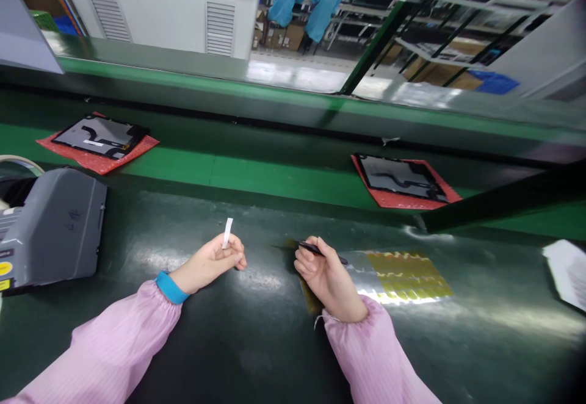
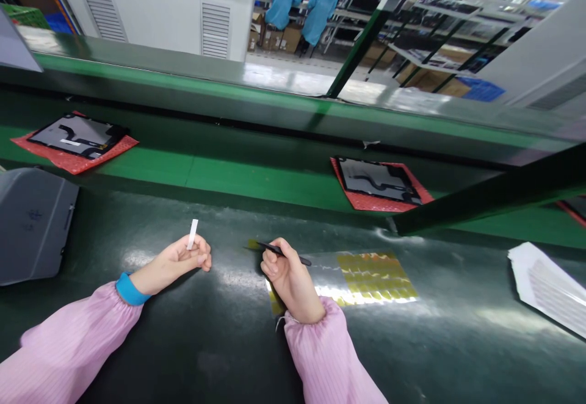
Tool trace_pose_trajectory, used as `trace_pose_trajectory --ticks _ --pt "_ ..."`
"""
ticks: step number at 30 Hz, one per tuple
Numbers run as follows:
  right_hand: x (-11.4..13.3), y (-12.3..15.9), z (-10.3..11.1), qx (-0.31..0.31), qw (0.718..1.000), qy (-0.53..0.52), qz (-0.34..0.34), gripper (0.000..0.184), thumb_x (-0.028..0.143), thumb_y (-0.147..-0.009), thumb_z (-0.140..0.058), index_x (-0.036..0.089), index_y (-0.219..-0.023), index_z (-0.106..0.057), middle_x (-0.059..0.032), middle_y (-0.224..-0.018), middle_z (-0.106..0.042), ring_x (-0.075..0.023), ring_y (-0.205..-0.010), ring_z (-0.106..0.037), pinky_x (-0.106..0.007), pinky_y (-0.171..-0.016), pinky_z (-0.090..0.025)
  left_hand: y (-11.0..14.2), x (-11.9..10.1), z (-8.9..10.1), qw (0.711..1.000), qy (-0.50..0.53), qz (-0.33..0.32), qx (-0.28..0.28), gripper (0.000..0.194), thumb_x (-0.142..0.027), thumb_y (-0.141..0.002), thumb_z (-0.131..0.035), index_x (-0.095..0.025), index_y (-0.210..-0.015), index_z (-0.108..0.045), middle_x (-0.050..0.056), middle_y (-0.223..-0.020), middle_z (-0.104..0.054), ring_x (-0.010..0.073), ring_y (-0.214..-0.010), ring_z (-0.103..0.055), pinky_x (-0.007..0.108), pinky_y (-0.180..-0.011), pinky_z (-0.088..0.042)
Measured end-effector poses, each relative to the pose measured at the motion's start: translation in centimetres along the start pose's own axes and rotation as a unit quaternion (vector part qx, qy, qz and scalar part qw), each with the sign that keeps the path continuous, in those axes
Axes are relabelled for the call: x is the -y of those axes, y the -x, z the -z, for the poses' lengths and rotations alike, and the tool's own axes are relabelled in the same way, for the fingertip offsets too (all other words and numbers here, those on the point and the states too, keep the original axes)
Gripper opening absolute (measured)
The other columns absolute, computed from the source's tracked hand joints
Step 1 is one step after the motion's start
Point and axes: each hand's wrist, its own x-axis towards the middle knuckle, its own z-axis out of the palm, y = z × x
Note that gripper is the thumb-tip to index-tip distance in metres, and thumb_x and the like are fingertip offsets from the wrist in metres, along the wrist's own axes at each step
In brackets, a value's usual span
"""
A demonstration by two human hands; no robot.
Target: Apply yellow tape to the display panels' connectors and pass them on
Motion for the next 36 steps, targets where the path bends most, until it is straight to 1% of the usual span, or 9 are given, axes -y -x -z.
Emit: trace_pose_trajectory --ticks 5,11,16,23,31,36 --pt "0.0 0.01 0.13 0.001 1.0 -0.006 -0.005 0.03 0.041 -0.07 -0.086 0.021 -0.073 -0.064 0.0075 -0.056 -0.042 -0.0063 -0.046 -0.035 -0.018 -0.044 -0.036 -0.05 -0.06 -0.06 1.0 0.011 -0.002 -0.002 0.043 -0.048 -0.079 -0.079 -0.018 -0.091 -0.052 -0.001 -0.081 -0.06 0.0128 -0.078 -0.059 0.033 -0.082 -0.046" --pt "0.07 -0.12 0.29 0.004 1.0 -0.016 -0.009 0.027 0.041 -0.074 -0.082 0.023 -0.074 -0.062 0.0079 -0.057 -0.038 -0.0066 -0.046 -0.034 -0.018 -0.043 -0.035 -0.01 -0.21 -0.11 1.0 0.015 -0.004 -0.002 0.044 -0.049 -0.079 -0.08 -0.018 -0.092 -0.052 -0.001 -0.079 -0.06 0.013 -0.076 -0.058 0.033 -0.079 -0.046" --pt "0.15 -0.16 0.24 -0.001 1.0 -0.024 -0.01 0.026 0.039 -0.072 -0.085 0.021 -0.074 -0.065 0.0077 -0.056 -0.038 -0.0066 -0.046 -0.034 -0.018 -0.044 -0.037 -0.05 0.02 0.02 1.0 0.016 -0.004 -0.003 0.042 -0.048 -0.08 -0.079 -0.018 -0.094 -0.053 0.0 -0.077 -0.062 0.0144 -0.077 -0.06 0.033 -0.079 -0.045" --pt "0.11 -0.12 0.22 -0.003 1.0 -0.025 -0.013 0.027 0.039 -0.07 -0.085 0.022 -0.074 -0.065 0.0074 -0.057 -0.039 -0.0074 -0.047 -0.034 -0.019 -0.044 -0.036 -0.07 0.02 0.05 1.0 0.021 -0.003 -0.005 0.041 -0.047 -0.08 -0.079 -0.018 -0.095 -0.055 0.0 -0.078 -0.062 0.0133 -0.076 -0.06 0.032 -0.079 -0.046" --pt "0.0 0.03 0.19 -0.003 1.0 -0.015 -0.01 0.028 0.04 -0.073 -0.083 0.021 -0.074 -0.062 0.0077 -0.057 -0.037 -0.0073 -0.048 -0.034 -0.018 -0.045 -0.037 -0.09 0.2 0.06 1.0 0.022 -0.001 -0.01 0.043 -0.047 -0.078 -0.081 -0.017 -0.095 -0.056 -0.001 -0.078 -0.062 0.0137 -0.077 -0.061 0.032 -0.081 -0.047" --pt "0.13 0.02 0.05 -0.006 1.0 -0.006 -0.004 0.029 0.041 -0.071 -0.085 0.02 -0.072 -0.064 0.0071 -0.057 -0.039 -0.0066 -0.047 -0.034 -0.018 -0.044 -0.036 -0.01 -0.09 -0.11 1.0 0.014 0.004 -0.017 0.041 -0.047 -0.079 -0.079 -0.017 -0.095 -0.056 0.0 -0.08 -0.06 0.0145 -0.078 -0.061 0.034 -0.082 -0.048"
